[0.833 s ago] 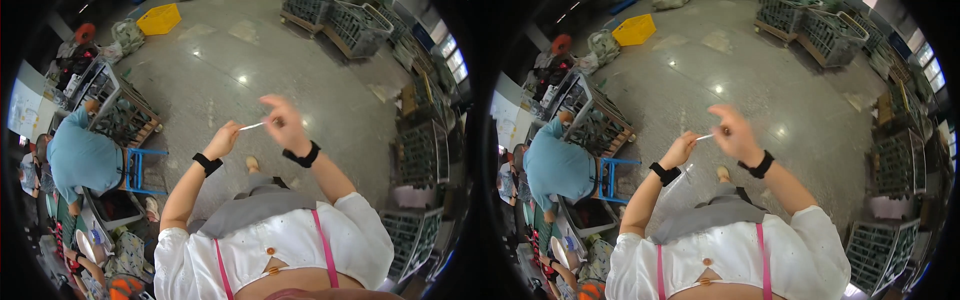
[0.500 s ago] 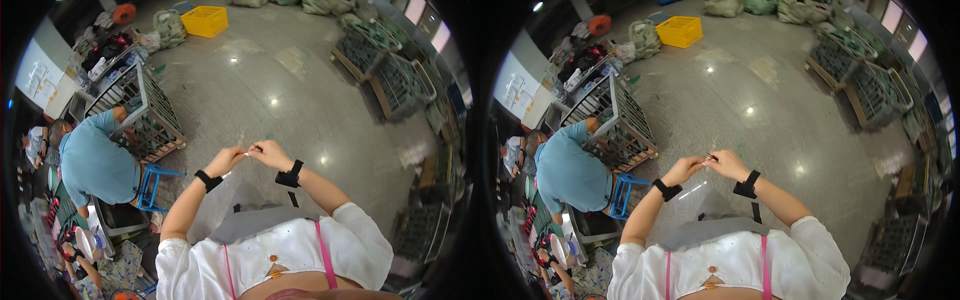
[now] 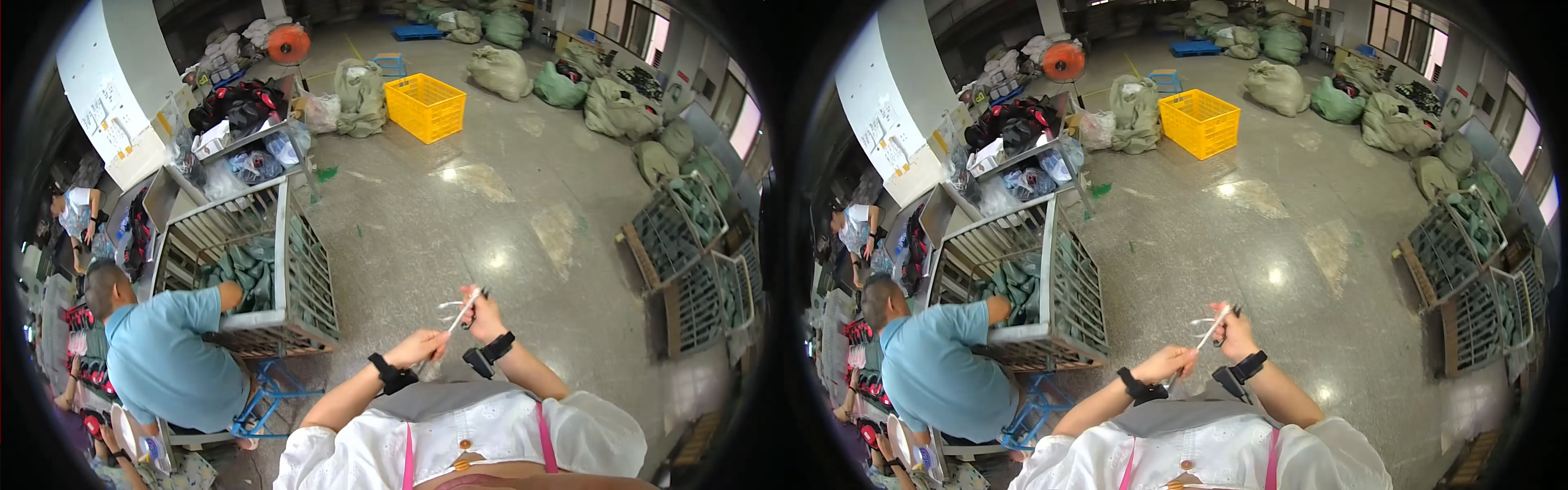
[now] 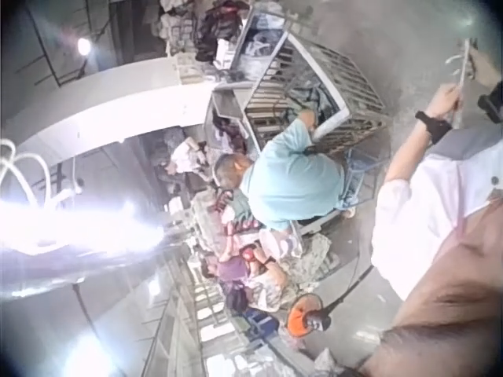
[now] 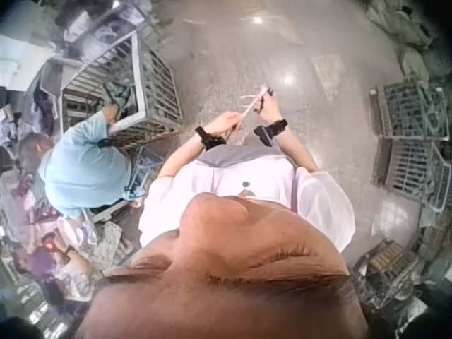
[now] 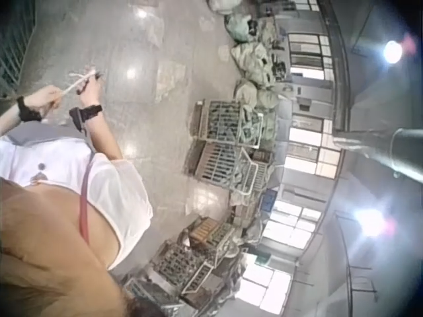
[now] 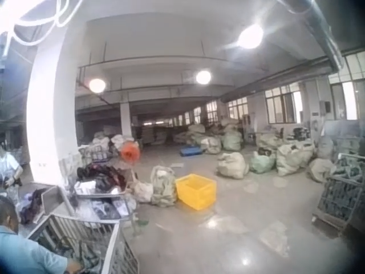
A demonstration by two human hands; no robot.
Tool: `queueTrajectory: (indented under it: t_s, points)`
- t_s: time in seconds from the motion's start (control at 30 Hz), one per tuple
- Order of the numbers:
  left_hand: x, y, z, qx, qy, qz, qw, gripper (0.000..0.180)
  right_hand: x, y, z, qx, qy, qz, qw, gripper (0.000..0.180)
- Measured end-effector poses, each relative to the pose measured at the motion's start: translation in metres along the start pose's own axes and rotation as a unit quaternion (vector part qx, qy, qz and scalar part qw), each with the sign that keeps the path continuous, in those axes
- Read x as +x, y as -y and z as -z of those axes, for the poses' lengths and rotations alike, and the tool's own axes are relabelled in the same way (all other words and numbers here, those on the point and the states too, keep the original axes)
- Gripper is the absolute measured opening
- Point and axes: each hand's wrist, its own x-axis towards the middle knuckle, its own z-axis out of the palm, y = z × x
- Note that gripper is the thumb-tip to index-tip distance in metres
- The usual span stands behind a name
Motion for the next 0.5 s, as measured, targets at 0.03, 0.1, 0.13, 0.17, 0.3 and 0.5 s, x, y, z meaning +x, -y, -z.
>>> queueTrajectory:
  t_s: [0.03, 0.1, 0.13, 0.17, 0.3, 0.5]
  points:
    - [0.025, 0.001, 0.025, -0.102, -0.049, -0.031, 0.993, 0.031, 0.031, 0.009, -0.01, 0.32, 0.042, -0.11, 0.94, 0.034]
    - [0.067, -0.006, 0.081, -0.193, -0.101, -0.07, 0.974, 0.031, 0.082, 0.02, 0.0, 0.33, 0.198, -0.125, 0.915, 0.038]
    - [0.088, -0.014, 0.108, -0.361, -0.061, -0.108, 0.924, 0.028, 0.107, 0.028, 0.002, 0.166, 0.204, -0.099, 0.96, 0.034]
    - [0.11, -0.022, 0.138, -0.516, -0.017, -0.145, 0.844, 0.026, 0.136, 0.037, 0.001, -0.001, 0.206, -0.067, 0.976, 0.03]
    - [0.17, -0.082, 0.2, -0.183, -0.092, -0.091, 0.975, 0.032, 0.267, 0.058, 0.002, -0.277, 0.241, 0.101, 0.925, 0.02]
    - [0.223, -0.157, 0.317, 0.225, -0.189, -0.02, 0.955, 0.044, 0.427, 0.1, -0.062, -0.327, 0.31, 0.103, 0.887, 0.021]
